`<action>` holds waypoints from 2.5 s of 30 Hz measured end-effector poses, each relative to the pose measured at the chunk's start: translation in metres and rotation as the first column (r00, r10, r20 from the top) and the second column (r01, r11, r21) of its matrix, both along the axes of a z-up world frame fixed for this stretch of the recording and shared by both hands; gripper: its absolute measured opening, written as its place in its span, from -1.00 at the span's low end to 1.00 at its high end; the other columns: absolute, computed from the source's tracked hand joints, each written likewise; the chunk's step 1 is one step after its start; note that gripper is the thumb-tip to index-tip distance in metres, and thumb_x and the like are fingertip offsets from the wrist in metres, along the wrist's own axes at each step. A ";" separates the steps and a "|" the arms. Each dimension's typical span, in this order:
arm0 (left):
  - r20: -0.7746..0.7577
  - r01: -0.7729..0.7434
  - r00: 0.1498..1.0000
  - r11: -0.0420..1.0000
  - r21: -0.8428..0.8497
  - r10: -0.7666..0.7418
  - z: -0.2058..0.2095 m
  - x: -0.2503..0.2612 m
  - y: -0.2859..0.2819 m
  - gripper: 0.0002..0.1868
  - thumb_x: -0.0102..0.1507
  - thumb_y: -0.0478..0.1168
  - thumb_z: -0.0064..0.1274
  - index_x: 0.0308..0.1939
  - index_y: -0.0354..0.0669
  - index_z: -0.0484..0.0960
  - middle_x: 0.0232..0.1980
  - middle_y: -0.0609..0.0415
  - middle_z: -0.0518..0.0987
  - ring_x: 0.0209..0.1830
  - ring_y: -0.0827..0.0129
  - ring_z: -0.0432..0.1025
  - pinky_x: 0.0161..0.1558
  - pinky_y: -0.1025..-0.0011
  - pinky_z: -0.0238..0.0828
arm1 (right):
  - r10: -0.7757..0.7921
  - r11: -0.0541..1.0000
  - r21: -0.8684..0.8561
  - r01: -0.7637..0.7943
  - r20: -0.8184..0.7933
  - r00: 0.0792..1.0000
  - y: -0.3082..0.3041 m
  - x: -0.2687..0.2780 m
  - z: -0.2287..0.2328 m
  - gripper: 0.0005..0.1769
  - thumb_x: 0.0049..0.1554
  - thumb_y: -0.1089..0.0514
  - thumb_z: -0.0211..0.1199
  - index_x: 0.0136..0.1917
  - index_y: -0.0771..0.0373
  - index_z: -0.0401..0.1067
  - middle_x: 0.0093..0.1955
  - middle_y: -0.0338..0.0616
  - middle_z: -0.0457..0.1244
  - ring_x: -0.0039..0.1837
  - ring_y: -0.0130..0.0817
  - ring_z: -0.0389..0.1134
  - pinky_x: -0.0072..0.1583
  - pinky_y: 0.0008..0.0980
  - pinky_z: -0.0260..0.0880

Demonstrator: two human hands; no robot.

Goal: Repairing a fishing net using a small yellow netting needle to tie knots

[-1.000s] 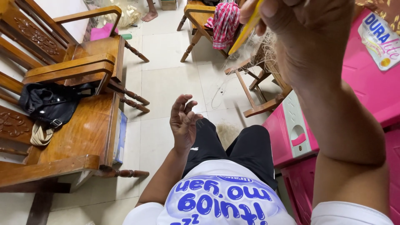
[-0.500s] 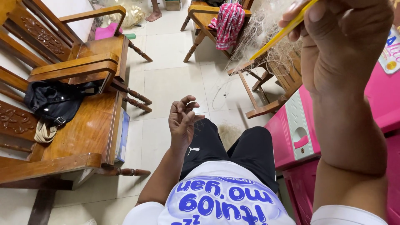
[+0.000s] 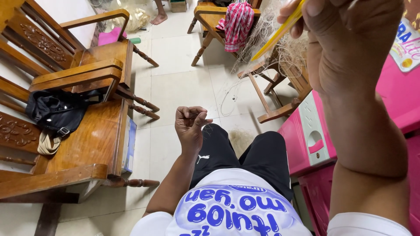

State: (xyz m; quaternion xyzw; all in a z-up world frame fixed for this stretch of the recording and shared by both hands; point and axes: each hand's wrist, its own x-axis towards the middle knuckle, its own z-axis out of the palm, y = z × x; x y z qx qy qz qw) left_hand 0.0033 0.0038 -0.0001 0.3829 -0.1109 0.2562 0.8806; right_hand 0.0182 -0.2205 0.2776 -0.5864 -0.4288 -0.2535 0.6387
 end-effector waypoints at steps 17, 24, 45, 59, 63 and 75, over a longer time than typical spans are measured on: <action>0.037 -0.093 0.996 0.976 0.196 0.087 0.007 -0.001 -0.014 -0.59 0.27 -0.47 0.17 -0.22 -0.06 0.19 -0.22 -0.13 0.55 -0.19 0.32 0.51 -0.29 0.43 0.70 | -0.108 0.993 -0.039 0.110 0.043 0.993 0.002 -0.004 -0.014 -0.85 0.38 0.33 0.35 0.03 0.35 0.38 -0.03 0.11 0.37 -0.03 -0.19 0.49 -0.05 -0.41 0.40; -0.068 -0.012 0.998 0.997 0.082 0.018 0.011 0.003 -0.017 -0.56 0.28 -0.46 0.18 -0.23 -0.04 0.15 -0.21 -0.09 0.61 -0.34 0.47 0.55 -0.37 0.51 0.70 | -0.059 0.907 -0.410 0.098 0.105 0.993 0.024 -0.021 -0.092 -0.80 0.15 0.42 0.35 0.02 0.23 0.64 -0.19 0.05 0.41 -0.35 -0.32 0.30 -0.27 -0.43 0.37; -0.051 0.160 0.985 0.983 -0.087 -0.165 -0.004 -0.005 -0.029 -0.55 0.27 -0.51 0.13 -0.20 -0.03 0.13 -0.20 -0.15 0.57 -0.35 0.34 0.60 -0.30 0.35 0.75 | -0.180 0.975 -0.147 0.165 -0.099 0.979 0.044 -0.010 -0.207 -0.86 0.09 0.40 0.42 -0.07 0.24 0.66 -0.28 -0.15 0.40 -0.23 -0.44 0.46 -0.26 -0.60 0.43; -0.047 0.190 0.980 0.977 -0.096 -0.195 -0.003 -0.005 -0.030 -0.55 0.29 -0.52 0.10 -0.20 -0.02 0.12 -0.15 -0.14 0.56 -0.30 0.32 0.61 -0.25 0.30 0.76 | -0.227 0.972 -0.093 0.217 -0.123 0.966 0.046 -0.008 -0.218 -0.89 0.08 0.35 0.46 -0.10 0.25 0.60 -0.31 -0.14 0.42 -0.27 -0.45 0.46 -0.25 -0.58 0.47; -0.049 0.194 0.979 0.975 -0.105 -0.200 -0.008 -0.002 -0.032 -0.55 0.28 -0.52 0.11 -0.20 -0.02 0.13 -0.13 -0.14 0.59 -0.29 0.29 0.62 -0.24 0.27 0.77 | -0.201 0.979 -0.077 0.191 -0.155 0.967 0.047 -0.010 -0.216 -0.90 0.10 0.36 0.43 -0.08 0.27 0.58 -0.29 -0.13 0.43 -0.25 -0.44 0.46 -0.24 -0.55 0.47; -0.003 0.061 0.998 0.979 0.195 -0.061 -0.009 0.005 -0.031 -0.56 0.30 -0.45 0.14 -0.25 -0.01 0.13 -0.18 -0.10 0.58 -0.26 0.38 0.56 -0.27 0.40 0.71 | -0.323 0.944 0.082 0.318 0.047 0.945 0.040 -0.051 -0.190 -0.88 0.27 0.10 0.30 -0.06 0.13 0.42 0.14 -0.09 0.13 0.14 -0.30 0.15 0.20 -0.36 0.19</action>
